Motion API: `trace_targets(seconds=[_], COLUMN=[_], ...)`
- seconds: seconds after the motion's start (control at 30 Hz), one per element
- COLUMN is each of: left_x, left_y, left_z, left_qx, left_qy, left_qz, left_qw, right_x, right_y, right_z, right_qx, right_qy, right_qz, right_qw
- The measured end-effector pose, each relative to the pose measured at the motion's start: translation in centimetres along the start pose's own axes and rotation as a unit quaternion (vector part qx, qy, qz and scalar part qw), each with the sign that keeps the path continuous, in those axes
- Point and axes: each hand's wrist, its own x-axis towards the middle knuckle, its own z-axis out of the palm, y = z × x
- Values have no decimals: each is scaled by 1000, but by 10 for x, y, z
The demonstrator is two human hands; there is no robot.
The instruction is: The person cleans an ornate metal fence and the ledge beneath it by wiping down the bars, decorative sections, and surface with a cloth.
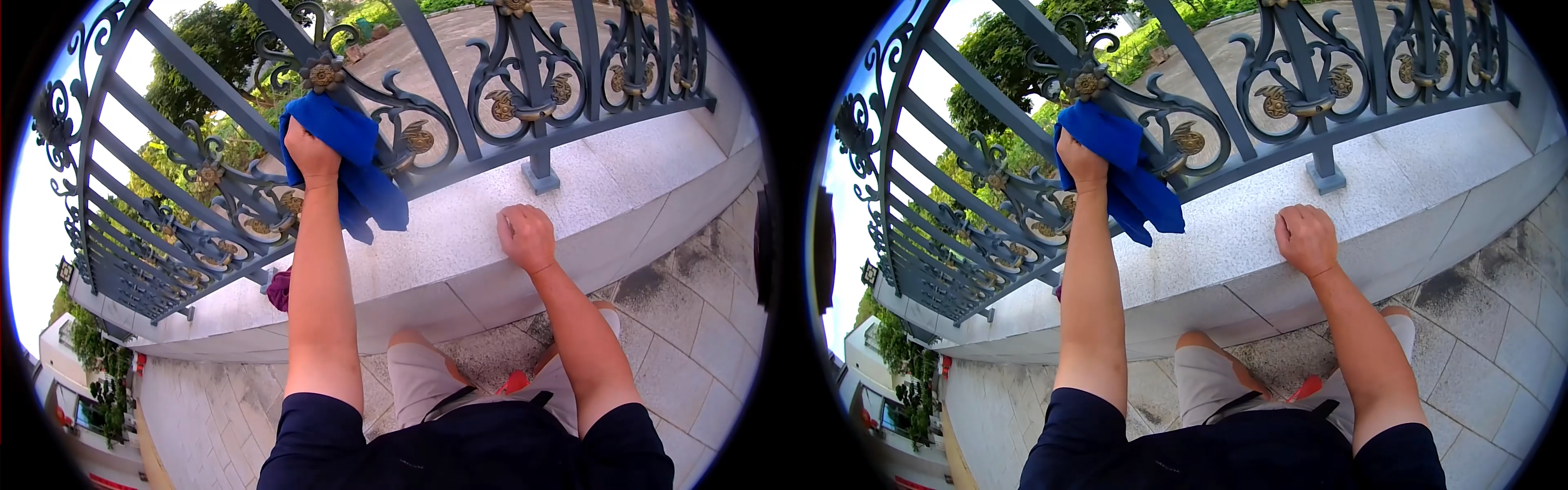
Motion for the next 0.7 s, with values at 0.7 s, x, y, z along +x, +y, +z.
trace_targets(seconds=[0.7], left_x=[9], left_y=[2], left_z=[-26], left_qx=[-87], left_qy=[-116], left_qz=[-123], left_qw=[982], right_x=[-1], right_y=[-2], right_z=[0], right_qx=[4], right_qy=[-6], right_qz=[0], right_qw=[1000])
